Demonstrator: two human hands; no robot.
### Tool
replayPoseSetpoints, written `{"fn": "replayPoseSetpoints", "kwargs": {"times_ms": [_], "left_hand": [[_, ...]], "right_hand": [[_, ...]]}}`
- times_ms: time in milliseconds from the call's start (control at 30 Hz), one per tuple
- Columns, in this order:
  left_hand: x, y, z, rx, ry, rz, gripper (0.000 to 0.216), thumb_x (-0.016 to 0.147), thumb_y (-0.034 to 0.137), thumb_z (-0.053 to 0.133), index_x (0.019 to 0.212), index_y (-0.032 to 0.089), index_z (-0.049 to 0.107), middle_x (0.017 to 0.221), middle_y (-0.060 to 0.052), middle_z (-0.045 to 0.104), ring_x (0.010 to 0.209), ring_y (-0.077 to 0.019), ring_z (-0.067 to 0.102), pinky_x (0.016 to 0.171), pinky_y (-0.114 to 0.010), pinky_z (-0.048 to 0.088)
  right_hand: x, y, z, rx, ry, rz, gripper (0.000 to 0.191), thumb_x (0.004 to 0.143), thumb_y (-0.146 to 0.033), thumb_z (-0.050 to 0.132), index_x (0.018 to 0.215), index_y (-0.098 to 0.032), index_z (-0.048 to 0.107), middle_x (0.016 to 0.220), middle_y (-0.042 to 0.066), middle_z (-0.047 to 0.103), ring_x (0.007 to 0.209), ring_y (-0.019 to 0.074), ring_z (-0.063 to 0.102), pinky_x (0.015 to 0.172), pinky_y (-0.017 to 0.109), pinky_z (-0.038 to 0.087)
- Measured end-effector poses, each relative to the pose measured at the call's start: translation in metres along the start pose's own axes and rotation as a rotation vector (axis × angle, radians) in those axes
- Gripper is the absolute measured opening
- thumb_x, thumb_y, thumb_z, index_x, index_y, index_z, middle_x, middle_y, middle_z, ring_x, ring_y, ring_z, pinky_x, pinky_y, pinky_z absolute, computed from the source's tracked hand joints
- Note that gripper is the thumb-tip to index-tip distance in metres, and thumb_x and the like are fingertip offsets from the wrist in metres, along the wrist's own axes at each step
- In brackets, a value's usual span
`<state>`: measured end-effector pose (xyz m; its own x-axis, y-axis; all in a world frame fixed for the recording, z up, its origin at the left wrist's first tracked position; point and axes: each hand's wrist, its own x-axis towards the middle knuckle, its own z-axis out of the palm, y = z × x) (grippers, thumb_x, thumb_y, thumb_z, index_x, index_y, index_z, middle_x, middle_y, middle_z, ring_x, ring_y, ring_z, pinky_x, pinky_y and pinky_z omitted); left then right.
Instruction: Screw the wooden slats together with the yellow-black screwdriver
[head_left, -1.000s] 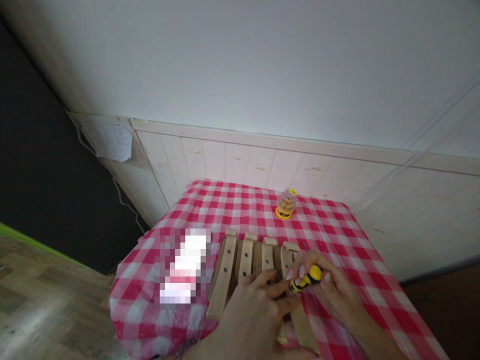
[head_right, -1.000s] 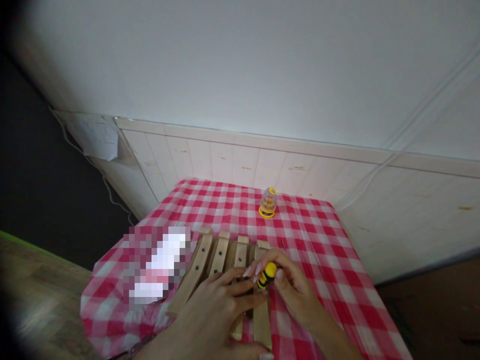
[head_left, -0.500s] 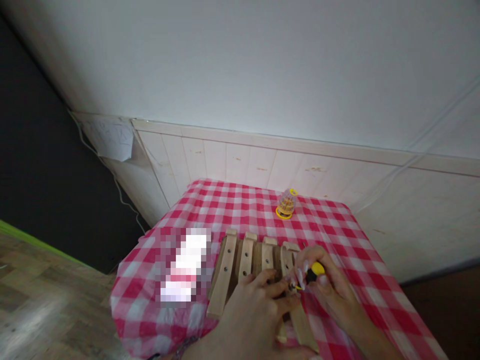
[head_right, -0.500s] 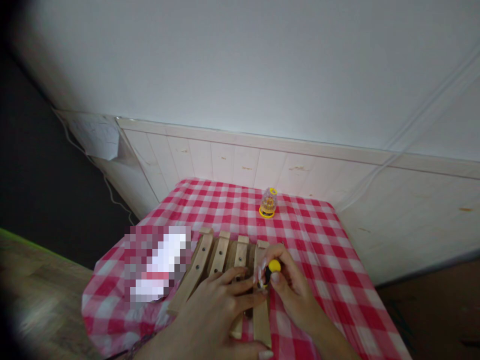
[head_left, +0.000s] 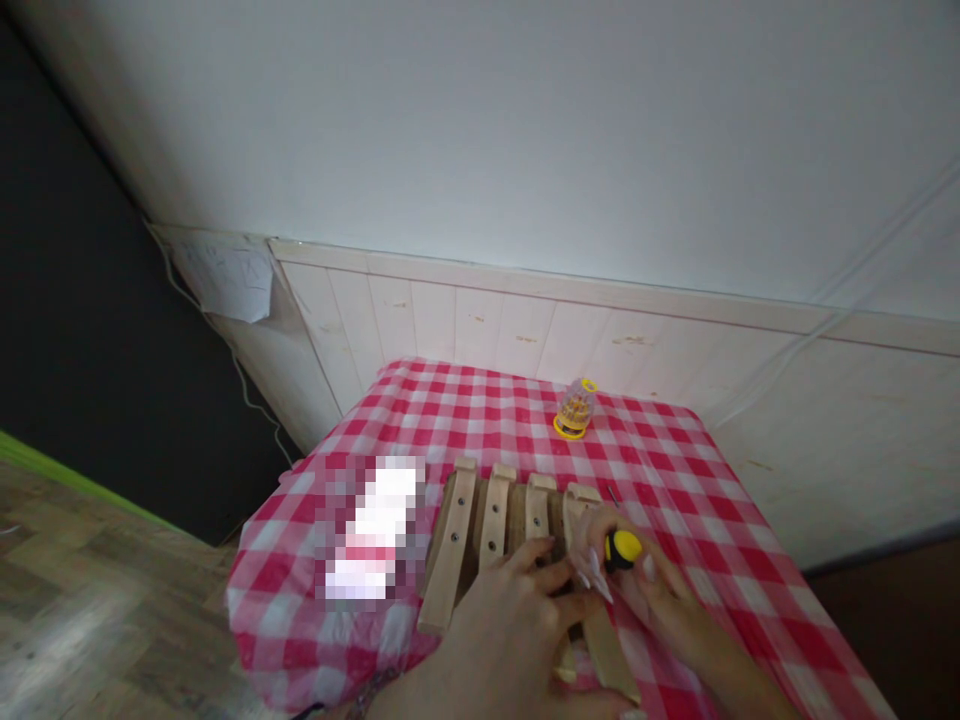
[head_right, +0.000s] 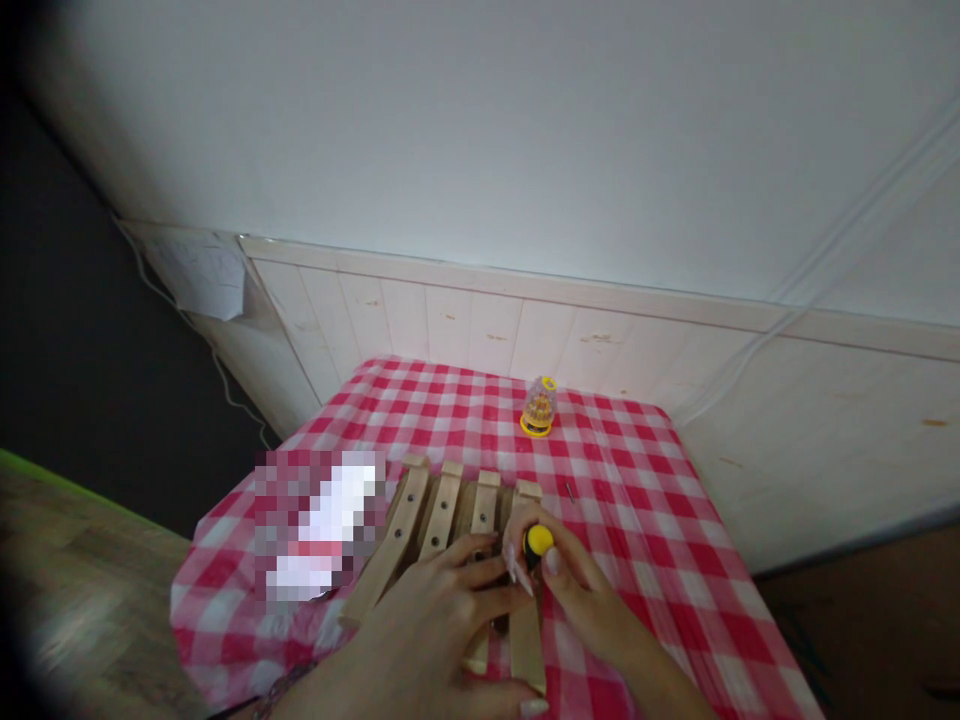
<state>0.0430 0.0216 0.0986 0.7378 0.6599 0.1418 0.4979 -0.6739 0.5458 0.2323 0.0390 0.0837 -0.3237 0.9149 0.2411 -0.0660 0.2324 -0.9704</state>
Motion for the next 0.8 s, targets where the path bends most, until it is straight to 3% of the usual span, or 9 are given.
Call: {"fn": "replayPoseSetpoints", "kwargs": {"times_ms": [133,300,400,533,633,800], "left_hand": [[0.0,0.001,-0.001,-0.024,0.014,0.003,0.052,0.082,0.061,0.077,0.113,0.019,0.075,0.125,-0.006,0.075,0.127,-0.0264,0.061,0.118,-0.035,0.037],[0.001,0.003,-0.005,-0.026,-0.012,-0.017,0.051,0.083,0.059,0.077,0.113,0.018,0.075,0.125,-0.006,0.075,0.125,-0.026,0.063,0.118,-0.035,0.037],[0.0,0.002,-0.004,-0.019,-0.016,0.004,0.052,0.086,0.06,0.074,0.114,0.016,0.075,0.129,-0.009,0.073,0.127,-0.0256,0.062,0.121,-0.035,0.032],[-0.002,0.001,0.0,-0.026,0.004,-0.005,0.055,0.085,0.063,0.073,0.117,0.018,0.073,0.125,-0.007,0.074,0.129,-0.0277,0.06,0.12,-0.038,0.034],[-0.002,0.001,0.0,-0.043,0.007,-0.029,0.057,0.083,0.063,0.074,0.121,0.02,0.071,0.128,-0.007,0.073,0.131,-0.0284,0.058,0.119,-0.04,0.036],[-0.004,0.004,-0.003,-0.06,-0.002,-0.084,0.058,0.083,0.064,0.074,0.124,0.023,0.071,0.136,-0.009,0.068,0.135,-0.0302,0.055,0.117,-0.043,0.039]], "right_hand": [[0.0,0.004,0.0,0.05,-0.046,0.012,0.043,0.091,-0.066,0.057,0.081,-0.025,0.059,0.071,0.0,0.051,0.063,0.0175,0.048,0.059,0.03,0.043],[0.0,0.014,0.001,0.228,-0.086,0.056,0.064,0.095,-0.076,0.03,0.088,-0.024,0.067,0.068,0.0,0.051,0.062,0.0179,0.047,0.065,0.033,0.045],[-0.005,0.026,-0.003,0.246,-0.088,0.059,0.052,0.097,-0.07,0.039,0.1,-0.028,0.069,0.068,-0.001,0.051,0.062,0.0168,0.047,0.067,0.032,0.046],[-0.007,0.032,-0.01,0.164,-0.077,0.016,0.049,0.099,-0.065,0.04,0.091,-0.025,0.067,0.084,0.005,0.062,0.076,0.0205,0.057,0.074,0.036,0.05],[-0.003,0.022,-0.011,0.082,-0.049,-0.059,0.044,0.098,-0.063,0.047,0.097,-0.024,0.068,0.087,0.006,0.064,0.084,0.0231,0.061,0.081,0.039,0.051],[0.001,0.006,-0.004,0.103,0.013,-0.139,0.032,0.095,-0.057,0.058,0.101,-0.026,0.066,0.093,0.003,0.059,0.072,0.0164,0.059,0.067,0.03,0.052]]}}
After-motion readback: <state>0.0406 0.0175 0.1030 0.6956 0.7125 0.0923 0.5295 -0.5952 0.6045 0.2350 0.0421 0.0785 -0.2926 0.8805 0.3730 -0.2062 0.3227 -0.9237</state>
